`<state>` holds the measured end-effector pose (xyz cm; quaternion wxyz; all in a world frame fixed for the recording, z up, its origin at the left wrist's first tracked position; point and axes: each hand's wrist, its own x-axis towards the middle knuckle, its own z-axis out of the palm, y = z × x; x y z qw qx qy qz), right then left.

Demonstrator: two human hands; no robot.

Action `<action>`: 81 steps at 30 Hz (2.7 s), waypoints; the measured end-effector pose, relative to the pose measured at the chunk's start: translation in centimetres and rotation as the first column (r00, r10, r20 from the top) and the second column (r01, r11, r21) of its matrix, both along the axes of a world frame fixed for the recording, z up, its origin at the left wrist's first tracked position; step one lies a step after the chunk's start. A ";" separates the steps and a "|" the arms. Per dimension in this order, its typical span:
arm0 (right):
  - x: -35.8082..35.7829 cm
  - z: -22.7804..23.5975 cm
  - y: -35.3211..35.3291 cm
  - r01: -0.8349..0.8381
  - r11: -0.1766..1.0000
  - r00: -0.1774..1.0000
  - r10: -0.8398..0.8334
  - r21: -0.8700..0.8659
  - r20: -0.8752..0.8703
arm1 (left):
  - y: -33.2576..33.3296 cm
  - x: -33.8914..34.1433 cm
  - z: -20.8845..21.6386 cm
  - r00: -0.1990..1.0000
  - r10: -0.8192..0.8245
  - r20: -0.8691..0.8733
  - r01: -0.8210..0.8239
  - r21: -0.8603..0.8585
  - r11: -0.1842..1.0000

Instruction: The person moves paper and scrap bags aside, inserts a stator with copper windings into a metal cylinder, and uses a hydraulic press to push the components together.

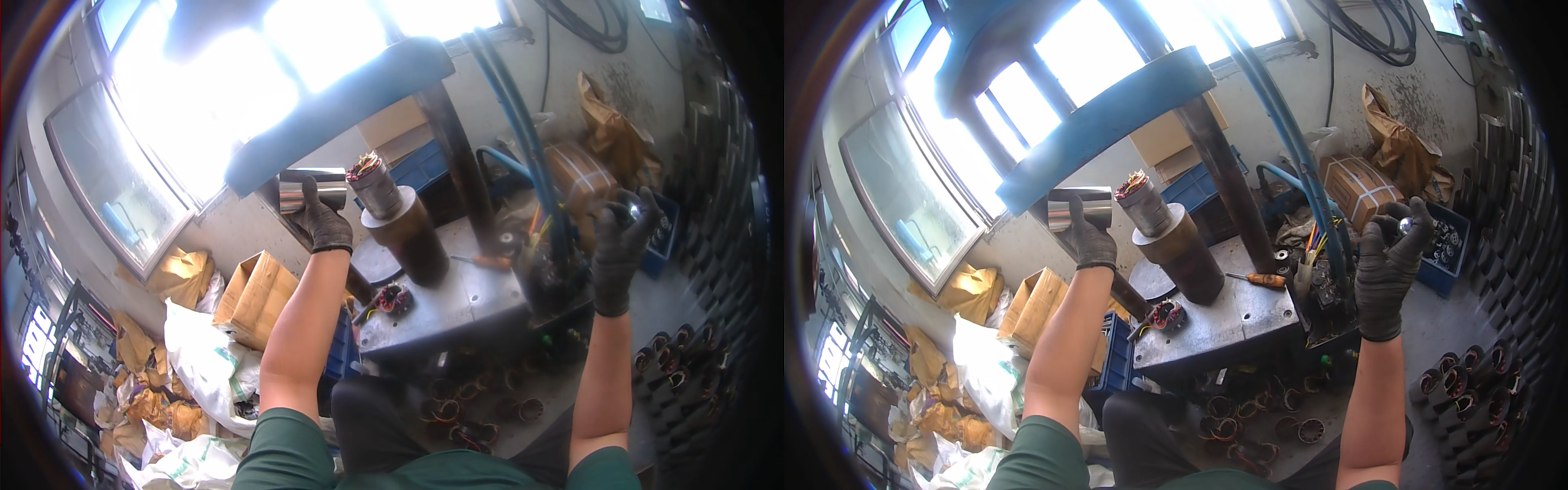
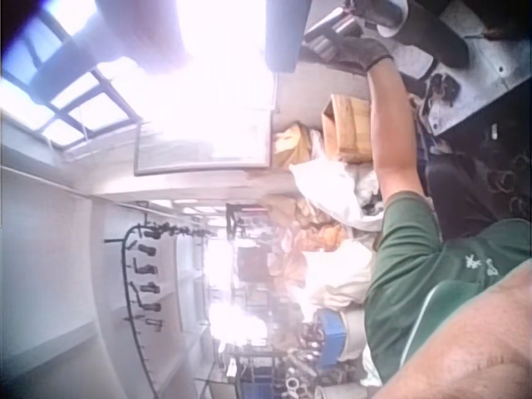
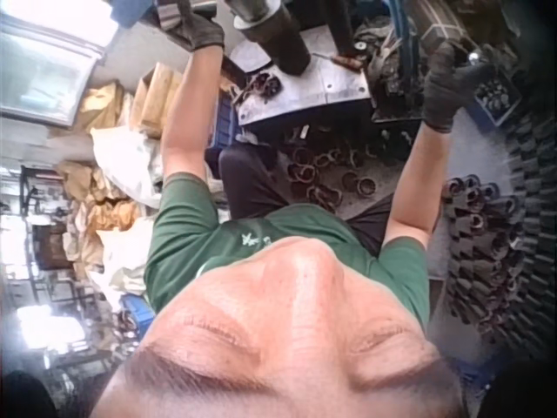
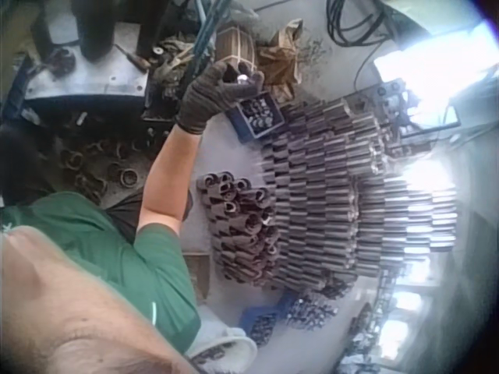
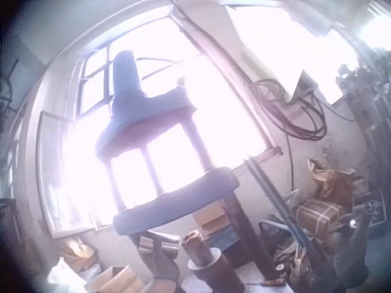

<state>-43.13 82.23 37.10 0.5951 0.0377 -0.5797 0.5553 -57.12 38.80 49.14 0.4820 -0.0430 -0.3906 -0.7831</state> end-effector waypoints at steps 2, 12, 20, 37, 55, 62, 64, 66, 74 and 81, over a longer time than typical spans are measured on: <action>0.2 0.1 0.0 -0.017 1.000 1.000 0.017 0.011 -0.002 | 0.3 -0.8 0.6 0.999 -0.005 0.045 0.006 -0.017 1.000; 0.5 0.2 -0.4 -0.006 0.999 1.000 0.006 -0.036 0.023 | -3.8 -11.5 3.1 0.955 -0.262 0.140 0.261 0.019 0.965; 1.6 0.9 0.0 -0.067 0.997 0.996 0.069 -0.039 0.051 | -1.4 -12.1 5.7 0.832 -0.266 0.487 0.433 -0.270 0.860; 5.5 3.7 3.1 0.017 0.978 0.973 -0.064 0.209 0.221 | 0.7 -7.5 5.0 0.968 -0.053 0.244 0.202 -0.642 0.739; 11.7 6.5 3.5 -0.158 0.580 0.808 -0.389 0.799 0.442 | 0.4 -9.0 -1.2 0.979 0.130 0.154 0.010 -0.684 0.729; 16.7 3.5 5.0 -0.654 0.019 0.628 -0.545 0.757 0.556 | 0.7 -5.2 -4.8 0.910 0.120 0.397 0.154 -0.593 0.790; 18.6 3.7 5.0 -0.746 -0.011 0.568 -0.532 0.665 0.629 | 1.3 -5.6 -5.0 0.918 -0.012 0.396 0.245 -0.545 0.802; 20.4 3.4 5.0 -0.784 -0.044 0.530 -0.566 0.619 0.631 | 2.5 -6.0 -5.2 0.911 -0.143 0.387 0.338 -0.502 0.796; 22.7 -1.2 2.2 -0.583 0.263 0.607 -0.489 0.769 0.627 | 1.2 -5.6 -5.3 0.933 -0.018 0.359 0.233 -0.566 0.791; 23.1 -1.6 1.6 -0.507 0.354 0.627 -0.475 0.786 0.618 | 1.6 -5.5 -5.4 0.926 -0.019 0.377 0.239 -0.548 0.802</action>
